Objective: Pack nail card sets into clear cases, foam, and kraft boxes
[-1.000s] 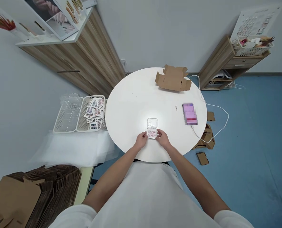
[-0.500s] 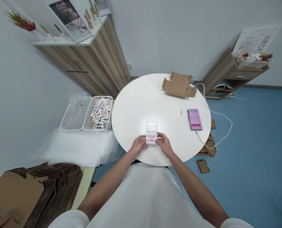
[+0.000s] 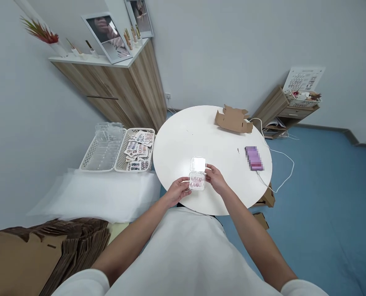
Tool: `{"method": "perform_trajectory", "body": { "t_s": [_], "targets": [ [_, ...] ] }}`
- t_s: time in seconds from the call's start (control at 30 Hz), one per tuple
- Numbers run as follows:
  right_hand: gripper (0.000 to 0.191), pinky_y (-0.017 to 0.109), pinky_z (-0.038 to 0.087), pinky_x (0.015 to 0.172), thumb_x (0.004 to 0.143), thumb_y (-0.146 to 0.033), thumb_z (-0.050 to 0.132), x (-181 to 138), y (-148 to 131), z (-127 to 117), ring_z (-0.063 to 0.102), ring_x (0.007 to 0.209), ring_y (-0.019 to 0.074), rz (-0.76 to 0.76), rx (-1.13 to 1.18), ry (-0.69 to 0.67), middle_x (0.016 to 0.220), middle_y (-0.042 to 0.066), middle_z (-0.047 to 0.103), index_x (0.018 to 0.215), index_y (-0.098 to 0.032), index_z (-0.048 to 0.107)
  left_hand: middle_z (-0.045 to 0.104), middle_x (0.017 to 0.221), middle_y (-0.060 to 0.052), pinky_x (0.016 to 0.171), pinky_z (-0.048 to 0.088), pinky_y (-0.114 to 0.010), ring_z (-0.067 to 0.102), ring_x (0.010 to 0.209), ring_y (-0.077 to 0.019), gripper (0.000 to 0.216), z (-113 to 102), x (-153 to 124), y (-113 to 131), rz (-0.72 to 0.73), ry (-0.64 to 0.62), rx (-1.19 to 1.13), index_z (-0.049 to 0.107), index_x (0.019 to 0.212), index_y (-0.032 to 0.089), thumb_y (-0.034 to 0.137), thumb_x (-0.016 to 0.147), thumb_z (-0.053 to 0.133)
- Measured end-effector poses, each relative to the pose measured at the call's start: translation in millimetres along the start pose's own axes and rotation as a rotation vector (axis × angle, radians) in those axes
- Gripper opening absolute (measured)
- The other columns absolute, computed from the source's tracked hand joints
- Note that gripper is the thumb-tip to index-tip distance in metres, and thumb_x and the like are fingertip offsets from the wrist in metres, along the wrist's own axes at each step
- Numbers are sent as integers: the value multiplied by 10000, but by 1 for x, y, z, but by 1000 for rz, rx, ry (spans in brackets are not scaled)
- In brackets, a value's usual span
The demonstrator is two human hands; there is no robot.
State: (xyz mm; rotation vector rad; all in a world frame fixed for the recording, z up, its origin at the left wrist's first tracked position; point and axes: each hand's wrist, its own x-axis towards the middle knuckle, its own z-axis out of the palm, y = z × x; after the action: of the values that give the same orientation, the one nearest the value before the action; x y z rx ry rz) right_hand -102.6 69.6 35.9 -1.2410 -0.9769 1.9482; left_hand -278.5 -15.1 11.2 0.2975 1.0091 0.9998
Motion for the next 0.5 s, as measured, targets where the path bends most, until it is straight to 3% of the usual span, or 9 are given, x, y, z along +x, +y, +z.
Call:
{"method": "perform_trajectory", "body": {
  "t_s": [0.2, 0.5],
  "targets": [
    [348, 332, 482, 695, 671, -383, 608, -12, 9, 19, 585, 860, 167, -65, 23, 8, 1075, 36, 579, 994, -278, 530, 633, 851, -45, 690, 502, -246, 597, 695, -88, 316, -18, -10, 10, -13, -33, -43, 532, 936, 175, 219, 659, 678],
    [267, 337, 467, 774, 616, -348, 663, -26, 19, 35, 495, 1036, 204, -138, 77, 5, 1164, 46, 532, 843, -215, 617, 629, 884, -59, 723, 496, -263, 609, 727, -109, 282, -24, -14, 17, -35, -64, -42, 530, 937, 175, 264, 696, 646]
  ]
}}
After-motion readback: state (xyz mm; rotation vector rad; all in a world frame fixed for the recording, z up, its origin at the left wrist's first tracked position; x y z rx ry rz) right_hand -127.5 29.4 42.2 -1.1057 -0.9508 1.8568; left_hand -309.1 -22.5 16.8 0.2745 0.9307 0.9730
